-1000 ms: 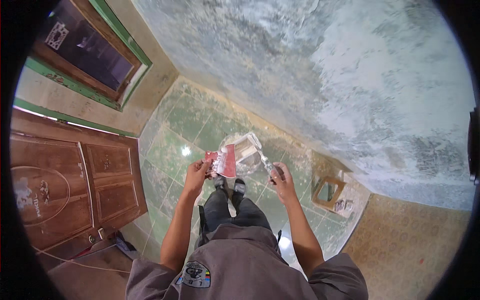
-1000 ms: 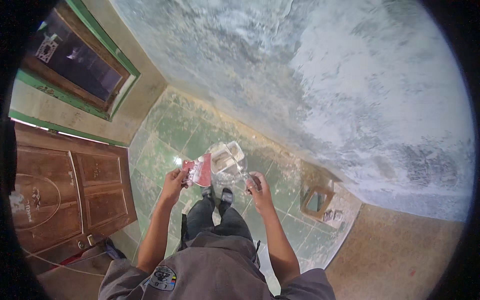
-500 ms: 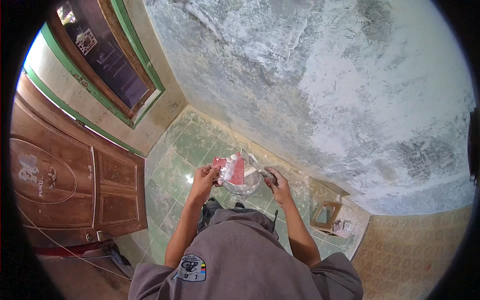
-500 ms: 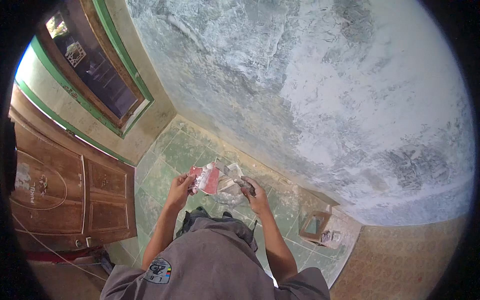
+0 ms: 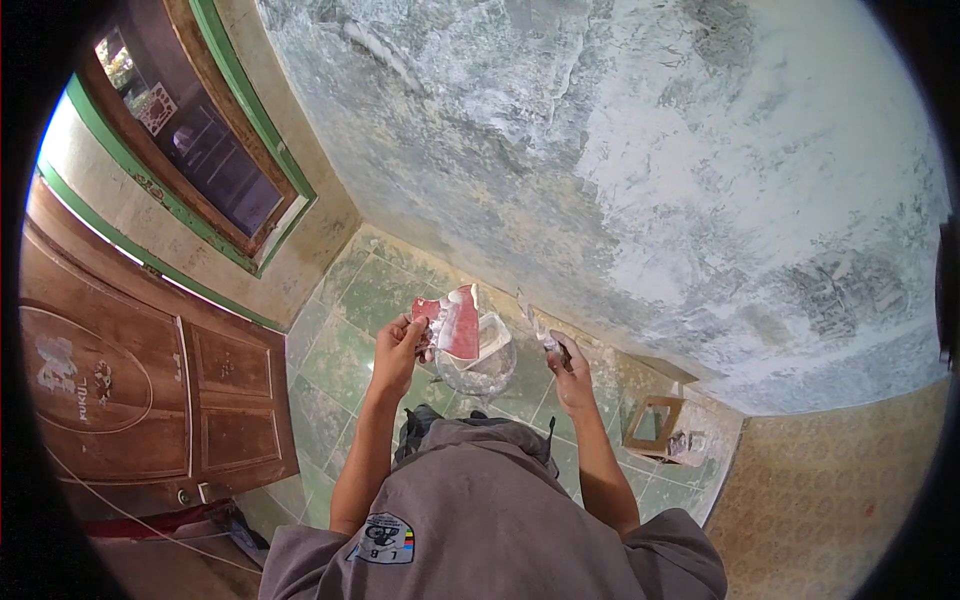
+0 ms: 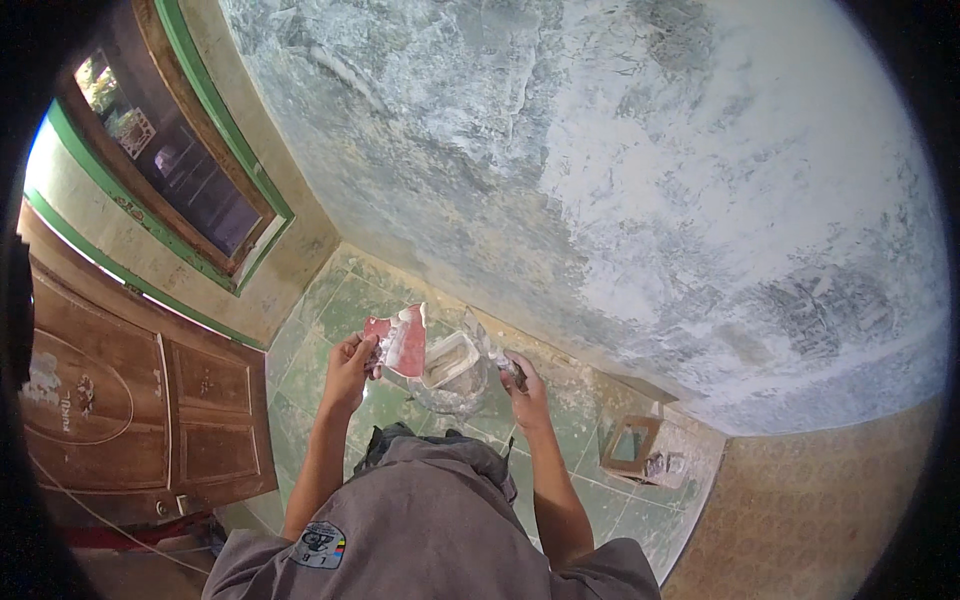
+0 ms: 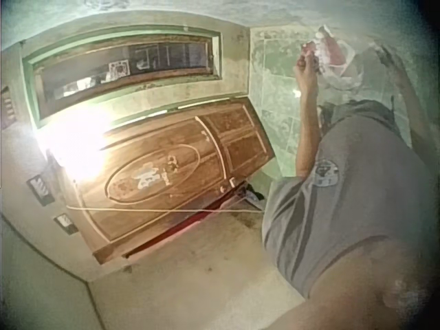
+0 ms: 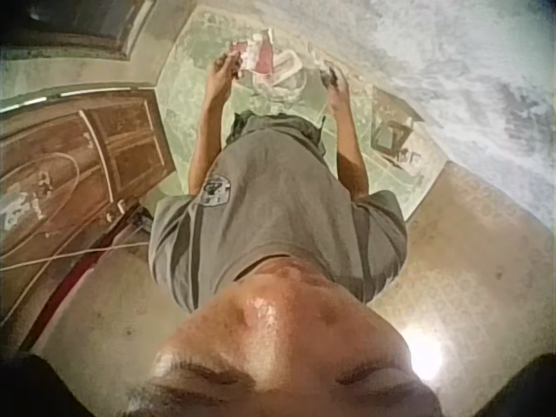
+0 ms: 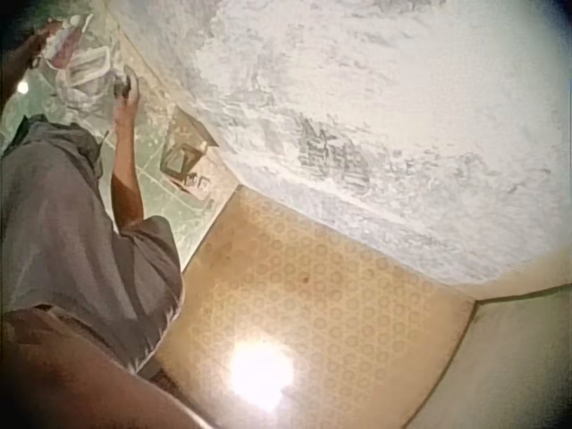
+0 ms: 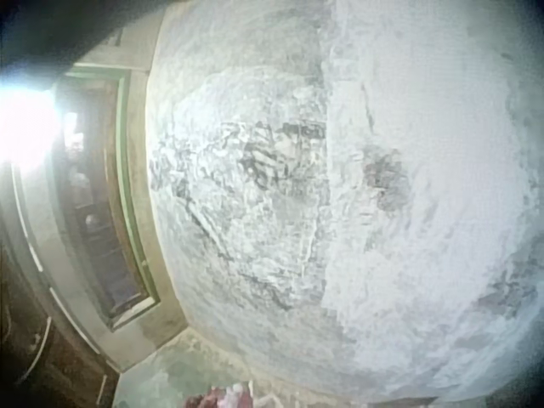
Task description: The person applies plaster or wall putty from a plastic container onto a damaged wall surface, smoothing it with a putty knife.
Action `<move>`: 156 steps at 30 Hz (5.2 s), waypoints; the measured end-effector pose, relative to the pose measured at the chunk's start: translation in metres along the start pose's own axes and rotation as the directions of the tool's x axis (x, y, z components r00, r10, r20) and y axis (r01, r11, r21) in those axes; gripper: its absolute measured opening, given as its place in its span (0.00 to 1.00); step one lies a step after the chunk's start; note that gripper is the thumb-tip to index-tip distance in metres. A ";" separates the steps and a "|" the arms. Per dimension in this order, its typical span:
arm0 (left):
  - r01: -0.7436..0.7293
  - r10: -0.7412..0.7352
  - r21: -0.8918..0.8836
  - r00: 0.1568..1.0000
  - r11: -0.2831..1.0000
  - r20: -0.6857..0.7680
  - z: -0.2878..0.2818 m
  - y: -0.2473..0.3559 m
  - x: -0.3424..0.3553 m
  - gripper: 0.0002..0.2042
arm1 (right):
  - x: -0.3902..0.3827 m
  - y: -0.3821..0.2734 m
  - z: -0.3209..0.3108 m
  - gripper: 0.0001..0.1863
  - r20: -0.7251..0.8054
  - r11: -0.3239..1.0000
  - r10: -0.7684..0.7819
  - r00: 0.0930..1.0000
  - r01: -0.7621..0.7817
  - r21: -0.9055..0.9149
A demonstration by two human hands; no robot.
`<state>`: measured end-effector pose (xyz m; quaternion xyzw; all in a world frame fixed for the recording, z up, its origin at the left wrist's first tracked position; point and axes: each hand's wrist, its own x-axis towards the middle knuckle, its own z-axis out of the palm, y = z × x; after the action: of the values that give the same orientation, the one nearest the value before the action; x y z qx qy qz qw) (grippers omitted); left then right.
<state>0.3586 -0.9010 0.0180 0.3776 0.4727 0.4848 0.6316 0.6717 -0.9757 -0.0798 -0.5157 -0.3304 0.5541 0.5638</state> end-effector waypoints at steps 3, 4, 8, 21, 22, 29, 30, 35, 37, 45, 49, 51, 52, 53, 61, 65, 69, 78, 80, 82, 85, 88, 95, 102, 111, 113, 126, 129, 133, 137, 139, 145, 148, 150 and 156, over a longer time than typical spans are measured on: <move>0.000 0.000 0.015 1.000 1.000 0.002 0.003 -0.008 0.005 0.10 | -0.001 -0.020 0.014 0.22 0.060 0.980 -0.069 0.996 0.079 -0.183; -0.012 0.012 0.028 1.000 1.000 0.005 0.006 -0.009 0.007 0.10 | -0.001 -0.020 0.016 0.22 0.052 0.980 -0.072 0.996 0.080 -0.183; -0.047 0.048 0.025 0.998 0.999 -0.029 0.012 -0.012 0.008 0.10 | -0.006 -0.030 0.030 0.20 0.039 0.998 -0.023 0.999 0.025 -0.060; -0.056 0.051 -0.055 0.995 0.997 -0.082 0.006 -0.024 -0.006 0.09 | -0.024 -0.028 0.052 0.16 0.015 0.983 -0.162 0.987 0.163 -0.088; -0.049 0.043 -0.062 0.995 0.997 -0.092 0.006 -0.026 -0.006 0.09 | -0.024 -0.025 0.054 0.16 0.019 0.982 -0.164 0.986 0.165 -0.090; -0.014 0.012 -0.044 0.999 0.999 -0.045 0.005 -0.027 -0.016 0.09 | -0.029 -0.008 0.071 0.19 0.093 0.953 -0.192 0.977 0.208 -0.222; -0.014 0.012 -0.045 0.999 0.999 -0.046 0.006 -0.027 -0.016 0.09 | -0.029 -0.006 0.073 0.19 0.129 0.941 -0.202 0.971 0.229 -0.248; -0.029 0.022 -0.108 0.997 0.994 -0.069 -0.002 -0.025 -0.015 0.08 | -0.033 0.027 0.043 0.21 0.143 0.899 -0.173 0.975 0.215 -0.381; -0.029 0.022 -0.099 0.997 0.995 -0.068 -0.008 -0.025 -0.014 0.08 | -0.039 0.027 0.032 0.20 0.128 0.890 -0.160 0.979 0.199 -0.410; -0.060 0.057 -0.038 0.996 0.997 -0.070 -0.010 -0.018 -0.013 0.09 | -0.046 0.001 0.021 0.16 0.171 0.981 0.072 0.983 -0.101 0.168; -0.040 0.037 -0.050 0.998 0.998 -0.048 -0.001 -0.020 -0.012 0.09 | -0.035 0.005 0.021 0.17 0.219 0.984 0.162 0.962 -0.174 0.034; -0.035 0.033 -0.038 0.998 0.999 -0.045 -0.002 -0.022 -0.014 0.09 | -0.031 -0.007 0.033 0.18 0.188 0.956 0.289 0.939 -0.293 -0.008; -0.028 0.026 -0.054 0.999 0.998 -0.033 -0.002 -0.024 -0.012 0.09 | -0.032 -0.012 0.035 0.20 0.148 0.913 0.407 0.901 -0.404 -0.048; -0.022 0.021 -0.071 1.000 0.997 -0.019 -0.001 -0.025 -0.010 0.09 | -0.030 -0.002 0.026 0.20 0.143 0.914 0.405 0.903 -0.403 -0.044; -0.035 0.029 -0.057 0.994 0.998 -0.109 -0.037 -0.042 -0.008 0.09 | -0.034 0.000 -0.014 0.20 -0.032 0.771 0.588 0.808 -0.572 -0.278; -0.069 0.057 -0.049 0.973 0.996 -0.226 -0.057 -0.040 -0.013 0.09 | -0.009 0.069 -0.051 0.22 -0.025 0.779 0.468 0.883 -0.426 -0.459; -0.030 0.005 -0.069 0.944 0.997 -0.331 -0.097 -0.062 -0.036 0.08 | 0.032 0.125 -0.036 0.22 -0.051 0.708 0.299 0.953 -0.257 -0.658; 0.107 -0.188 -0.187 0.848 0.976 -0.495 -0.101 -0.087 -0.089 0.04 | 0.125 0.259 0.015 0.28 -0.214 0.579 0.410 0.886 -0.435 -0.690; 0.124 -0.206 -0.188 0.828 0.974 -0.521 -0.101 -0.086 -0.098 0.04 | 0.136 0.281 0.025 0.30 -0.264 0.502 0.490 0.831 -0.516 -0.694; 0.154 -0.245 -0.215 0.830 0.964 -0.502 -0.106 -0.082 -0.106 0.04 | 0.141 0.293 0.036 0.37 -0.405 0.393 0.319 0.857 -0.509 -0.766; 0.166 -0.243 -0.189 0.810 0.968 -0.533 -0.117 -0.078 -0.117 0.04 | 0.148 0.296 0.048 0.41 -0.381 0.436 0.380 0.843 -0.526 -0.730; 0.171 -0.254 -0.205 0.828 0.964 -0.499 -0.120 -0.077 -0.105 0.04 | 0.159 0.304 0.025 0.38 -0.414 0.426 0.305 0.857 -0.512 -0.746; 0.103 -0.182 -0.199 0.880 0.975 -0.439 -0.142 -0.070 -0.084 0.10 | 0.124 0.270 0.041 0.33 -0.506 0.487 0.191 0.841 -0.529 -0.695; 0.173 -0.224 -0.258 0.957 0.951 -0.185 -0.168 -0.067 -0.024 0.10 | 0.049 0.212 0.147 0.25 -0.123 0.772 0.568 0.814 -0.578 -0.264; 0.181 -0.184 -0.181 0.983 0.967 0.003 -0.213 -0.023 0.044 0.05 | 0.010 0.103 0.407 0.21 -0.097 0.889 0.213 0.972 -0.152 0.432; 0.171 -0.167 -0.172 0.985 0.970 0.036 -0.218 -0.007 0.049 0.05 | 0.023 0.109 0.428 0.18 -0.178 0.906 0.197 0.964 -0.109 0.409; 0.261 -0.236 -0.075 0.940 0.962 0.248 -0.244 -0.001 0.110 0.05 | 0.068 0.060 0.465 0.14 -0.381 0.802 0.405 0.832 -0.123 0.584; 0.259 -0.238 -0.031 0.925 0.965 0.296 -0.256 0.017 0.137 0.07 | 0.108 0.063 0.444 0.14 -0.396 0.764 0.316 0.862 0.016 0.645; 0.101 -0.135 0.145 0.960 0.984 0.246 -0.292 0.039 0.193 0.08 | 0.176 0.060 0.414 0.15 -0.461 0.713 0.210 0.862 0.188 0.676; 0.011 -0.056 0.252 0.984 0.968 0.170 -0.344 0.048 0.255 0.09 | 0.240 0.025 0.394 0.12 -0.531 0.767 0.083 0.843 0.286 0.574; 0.023 -0.062 0.306 0.991 0.952 0.120 -0.358 0.057 0.287 0.10 | 0.263 0.004 0.386 0.12 -0.538 0.731 0.065 0.840 0.327 0.599; -0.016 0.003 0.322 0.999 0.946 0.040 -0.333 0.101 0.358 0.16 | 0.310 -0.025 0.357 0.12 -0.621 0.729 -0.072 0.780 0.466 0.501; -0.116 0.083 0.254 0.987 0.960 0.137 -0.306 0.123 0.392 0.21 | 0.316 -0.033 0.354 0.10 -0.669 0.718 -0.090 0.738 0.513 0.470; -0.243 0.185 0.254 0.955 0.936 0.233 -0.287 0.137 0.414 0.25 | 0.325 -0.032 0.351 0.10 -0.742 0.700 -0.035 0.670 0.546 0.460; -0.285 0.154 0.223 0.870 0.932 0.469 -0.229 0.191 0.486 0.27 | 0.348 -0.040 0.338 0.08 -0.879 0.637 -0.038 0.475 0.689 0.345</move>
<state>0.1298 -0.3789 0.0226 0.6166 0.3344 0.3819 0.6018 0.4222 -0.5609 -0.0272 -0.3777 0.0771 0.1839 0.9042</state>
